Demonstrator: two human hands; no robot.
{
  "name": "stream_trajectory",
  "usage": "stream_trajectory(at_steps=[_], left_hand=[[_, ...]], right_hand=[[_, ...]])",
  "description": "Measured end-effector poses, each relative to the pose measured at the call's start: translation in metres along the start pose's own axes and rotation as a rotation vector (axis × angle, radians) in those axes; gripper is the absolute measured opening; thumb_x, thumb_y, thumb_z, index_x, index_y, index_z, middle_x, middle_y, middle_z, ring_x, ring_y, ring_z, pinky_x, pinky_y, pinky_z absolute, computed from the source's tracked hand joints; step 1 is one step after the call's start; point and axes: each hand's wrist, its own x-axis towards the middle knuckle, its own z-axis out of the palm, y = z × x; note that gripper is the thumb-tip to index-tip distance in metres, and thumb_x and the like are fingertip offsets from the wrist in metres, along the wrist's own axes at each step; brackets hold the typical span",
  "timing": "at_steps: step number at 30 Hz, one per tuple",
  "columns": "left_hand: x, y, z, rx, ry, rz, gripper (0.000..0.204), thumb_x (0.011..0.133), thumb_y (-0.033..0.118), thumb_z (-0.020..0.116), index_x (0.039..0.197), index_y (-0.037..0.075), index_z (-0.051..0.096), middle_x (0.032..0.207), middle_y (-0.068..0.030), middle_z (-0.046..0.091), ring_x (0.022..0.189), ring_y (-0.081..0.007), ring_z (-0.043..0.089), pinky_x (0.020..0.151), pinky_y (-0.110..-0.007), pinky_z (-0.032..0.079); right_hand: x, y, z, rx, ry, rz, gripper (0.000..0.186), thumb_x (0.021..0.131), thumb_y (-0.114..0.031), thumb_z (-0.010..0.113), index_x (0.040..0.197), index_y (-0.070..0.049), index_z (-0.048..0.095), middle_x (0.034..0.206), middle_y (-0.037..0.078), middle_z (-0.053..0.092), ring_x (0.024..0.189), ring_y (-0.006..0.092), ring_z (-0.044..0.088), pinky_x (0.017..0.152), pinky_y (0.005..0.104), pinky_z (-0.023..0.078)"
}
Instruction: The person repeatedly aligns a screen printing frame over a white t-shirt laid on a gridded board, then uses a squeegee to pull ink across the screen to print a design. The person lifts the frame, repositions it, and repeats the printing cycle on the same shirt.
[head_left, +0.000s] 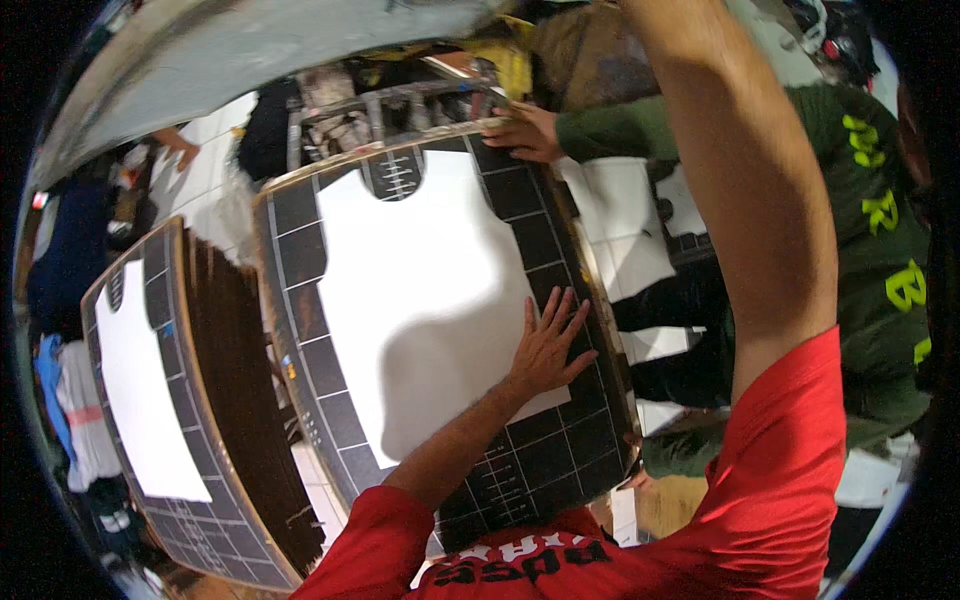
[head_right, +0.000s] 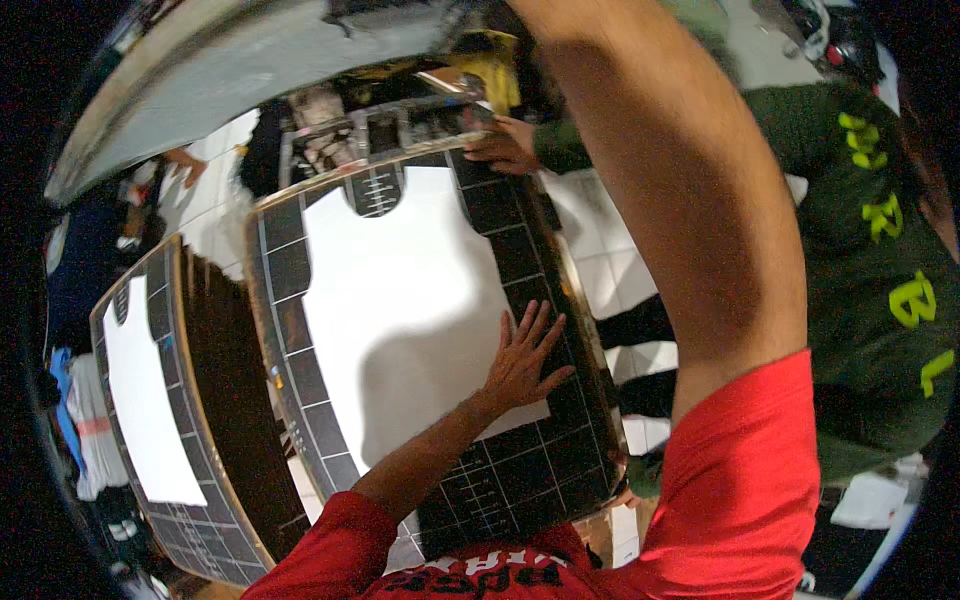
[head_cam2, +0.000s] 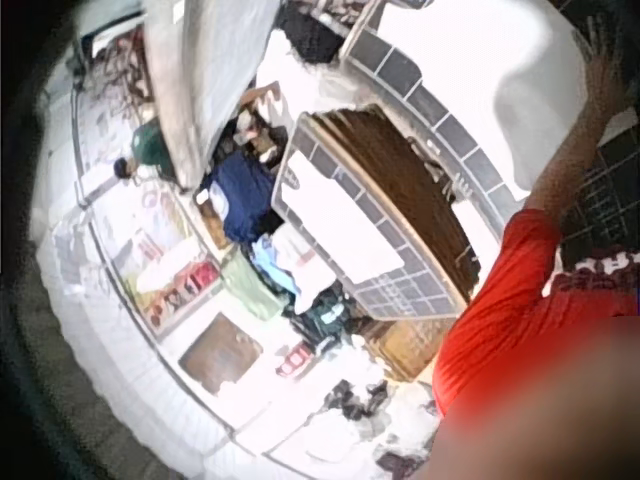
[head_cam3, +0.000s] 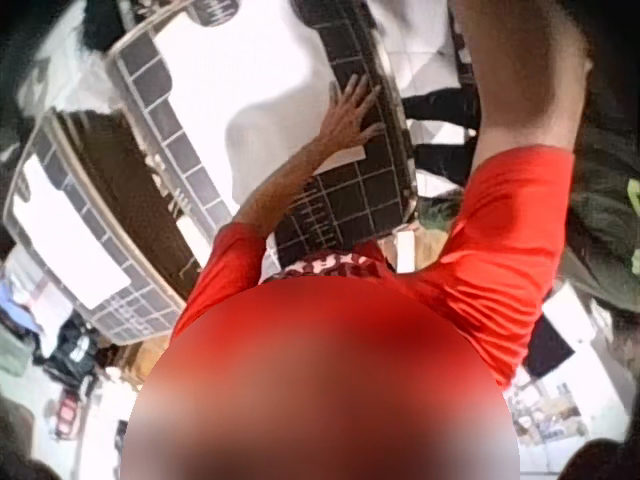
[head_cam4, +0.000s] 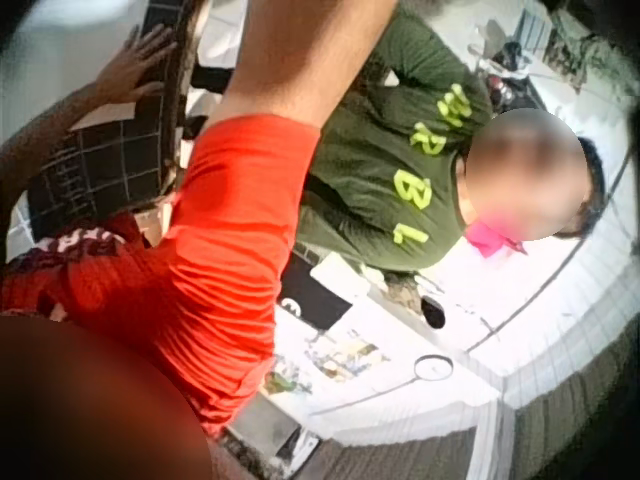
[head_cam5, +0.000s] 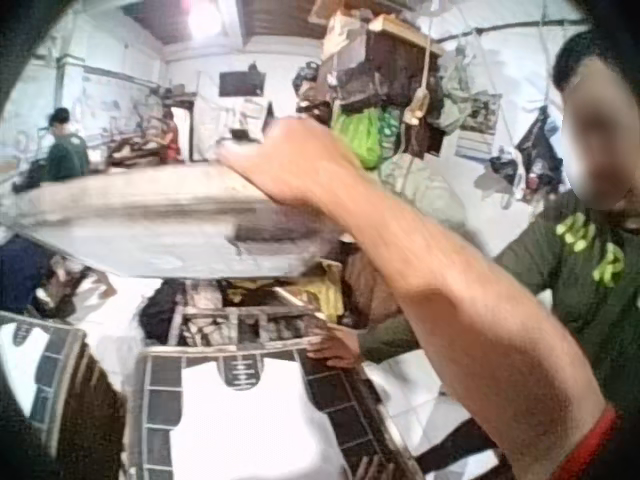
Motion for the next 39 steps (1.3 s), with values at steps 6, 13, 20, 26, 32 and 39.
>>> stream_trajectory(at_steps=[6, 13, 20, 26, 32, 39], left_hand=[[-0.059, 0.006, -0.204, -0.566, 1.111, -0.373, 0.062, 0.109, 0.039, 0.047, 0.158, 0.004, 0.032, 0.153, -0.0198, 0.049, 0.143, -0.0306, 0.047, 0.123, -0.050, 0.029], [-0.153, -0.019, -0.263, -1.340, 1.331, -0.772, 0.062, 0.109, 0.053, 0.042, 0.140, -0.001, 0.044, 0.128, -0.0190, 0.058, 0.113, -0.0335, 0.062, 0.093, -0.050, 0.057], [-0.205, -0.076, -0.221, -0.885, 0.733, -1.274, 0.059, 0.111, 0.050, 0.041, 0.126, -0.005, 0.056, 0.105, -0.0193, 0.071, 0.088, -0.0260, 0.071, 0.068, -0.037, 0.058], [-0.201, -0.086, -0.176, 0.604, 0.584, -0.617, 0.078, 0.092, 0.056, 0.070, 0.147, 0.004, 0.050, 0.149, -0.0227, 0.049, 0.144, -0.0411, 0.039, 0.118, -0.060, 0.027], [-0.193, -0.106, -0.153, 0.630, 0.502, -0.662, 0.096, 0.088, 0.060, 0.070, 0.159, 0.006, 0.036, 0.167, -0.0220, 0.026, 0.157, -0.0413, 0.015, 0.125, -0.064, 0.007], [-0.196, -0.108, -0.151, 0.647, 0.428, -0.724, 0.096, 0.088, 0.051, 0.074, 0.162, 0.009, 0.031, 0.169, -0.0197, 0.022, 0.158, -0.0391, 0.013, 0.126, -0.063, 0.005]], right_hand=[[-0.098, -0.034, 0.015, 0.018, 0.242, -0.130, 0.053, 0.083, -0.065, 0.074, 0.102, -0.016, 0.077, 0.102, 0.014, 0.075, 0.097, 0.0347, 0.072, 0.078, 0.0476, 0.058], [-0.284, -0.039, 0.137, 0.061, 0.246, -0.215, 0.055, 0.067, -0.051, 0.091, 0.095, -0.012, 0.065, 0.091, 0.007, 0.063, 0.088, 0.0280, 0.061, 0.074, 0.0420, 0.049], [-0.320, -0.013, 0.214, 0.131, 0.024, -0.251, 0.045, 0.078, -0.041, 0.084, 0.102, -0.009, 0.064, 0.095, 0.006, 0.061, 0.095, 0.0269, 0.060, 0.094, 0.0455, 0.046], [-0.277, -0.010, 0.216, 0.116, -0.147, -0.213, 0.022, 0.084, -0.015, 0.076, 0.098, -0.010, 0.060, 0.095, 0.008, 0.063, 0.095, 0.0296, 0.062, 0.086, 0.0454, 0.044], [-0.275, -0.005, 0.201, 0.145, -0.325, -0.239, 0.030, 0.079, -0.011, 0.082, 0.103, -0.009, 0.063, 0.096, 0.008, 0.065, 0.099, 0.0290, 0.062, 0.089, 0.0467, 0.042], [-0.217, 0.014, 0.236, 0.140, -0.307, -0.228, 0.033, 0.080, -0.012, 0.081, 0.107, -0.010, 0.063, 0.103, 0.010, 0.069, 0.105, 0.0318, 0.064, 0.092, 0.0495, 0.040]])
